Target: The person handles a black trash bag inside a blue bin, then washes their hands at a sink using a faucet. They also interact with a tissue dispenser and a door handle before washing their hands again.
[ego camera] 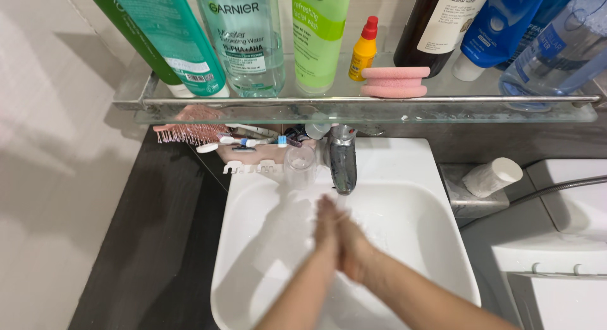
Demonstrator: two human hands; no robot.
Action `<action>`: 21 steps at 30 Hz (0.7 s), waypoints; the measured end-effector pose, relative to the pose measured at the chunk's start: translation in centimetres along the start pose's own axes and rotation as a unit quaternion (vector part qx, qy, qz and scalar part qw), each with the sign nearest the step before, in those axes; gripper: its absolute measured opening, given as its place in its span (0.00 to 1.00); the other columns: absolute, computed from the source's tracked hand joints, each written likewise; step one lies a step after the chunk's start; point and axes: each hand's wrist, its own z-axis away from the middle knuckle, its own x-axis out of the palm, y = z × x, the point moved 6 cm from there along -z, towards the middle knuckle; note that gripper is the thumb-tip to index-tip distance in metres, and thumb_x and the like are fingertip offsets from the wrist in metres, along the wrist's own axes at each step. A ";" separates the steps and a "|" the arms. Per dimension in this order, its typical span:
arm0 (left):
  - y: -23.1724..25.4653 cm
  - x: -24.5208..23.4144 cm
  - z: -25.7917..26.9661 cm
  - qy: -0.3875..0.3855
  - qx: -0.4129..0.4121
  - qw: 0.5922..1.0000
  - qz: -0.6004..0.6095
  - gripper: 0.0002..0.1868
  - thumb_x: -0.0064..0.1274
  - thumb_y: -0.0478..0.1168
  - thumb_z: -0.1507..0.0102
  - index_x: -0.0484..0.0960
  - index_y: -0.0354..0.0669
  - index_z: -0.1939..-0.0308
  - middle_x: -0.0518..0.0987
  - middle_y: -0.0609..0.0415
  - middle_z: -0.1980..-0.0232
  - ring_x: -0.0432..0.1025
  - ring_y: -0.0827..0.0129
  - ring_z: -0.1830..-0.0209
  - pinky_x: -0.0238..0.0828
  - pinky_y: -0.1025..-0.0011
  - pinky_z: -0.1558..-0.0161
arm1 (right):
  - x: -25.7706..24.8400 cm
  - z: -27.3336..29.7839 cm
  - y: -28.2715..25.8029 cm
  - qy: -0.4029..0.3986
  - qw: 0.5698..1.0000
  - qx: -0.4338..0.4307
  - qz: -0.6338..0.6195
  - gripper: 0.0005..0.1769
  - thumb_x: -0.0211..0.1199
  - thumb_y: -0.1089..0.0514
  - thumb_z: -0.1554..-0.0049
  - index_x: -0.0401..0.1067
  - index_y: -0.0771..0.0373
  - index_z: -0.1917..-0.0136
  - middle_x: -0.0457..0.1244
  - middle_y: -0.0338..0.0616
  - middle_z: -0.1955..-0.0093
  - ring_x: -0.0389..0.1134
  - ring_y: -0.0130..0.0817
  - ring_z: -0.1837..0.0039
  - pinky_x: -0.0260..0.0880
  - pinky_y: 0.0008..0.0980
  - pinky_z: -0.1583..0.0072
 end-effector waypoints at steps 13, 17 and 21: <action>0.8 0.1 3.6 0.009 -0.006 0.997 0.080 0.45 0.36 0.73 0.36 0.61 0.53 0.22 0.59 0.49 0.20 0.51 0.55 0.22 0.50 0.54 0.30 | -0.9 -0.4 2.1 0.028 0.993 -0.010 0.118 0.27 0.48 0.35 0.35 0.68 0.47 0.30 0.64 0.34 0.41 0.62 0.29 0.43 0.61 0.36 0.40; -1.1 3.5 10.5 0.005 0.085 0.992 -0.091 0.47 0.38 0.74 0.40 0.63 0.55 0.24 0.60 0.49 0.21 0.52 0.54 0.22 0.51 0.52 0.29 | -2.0 -4.3 -1.9 0.047 0.999 -0.026 0.005 0.33 0.51 0.34 0.33 0.70 0.64 0.33 0.64 0.40 0.49 0.62 0.36 0.49 0.63 0.40 0.47; 1.0 3.2 8.8 -0.014 -0.005 1.000 -0.002 0.48 0.41 0.76 0.43 0.65 0.57 0.25 0.62 0.50 0.21 0.54 0.53 0.22 0.52 0.51 0.27 | -2.5 -4.2 0.5 -0.002 0.999 -0.030 -0.023 0.36 0.48 0.32 0.34 0.67 0.63 0.31 0.63 0.40 0.52 0.62 0.36 0.51 0.64 0.42 0.49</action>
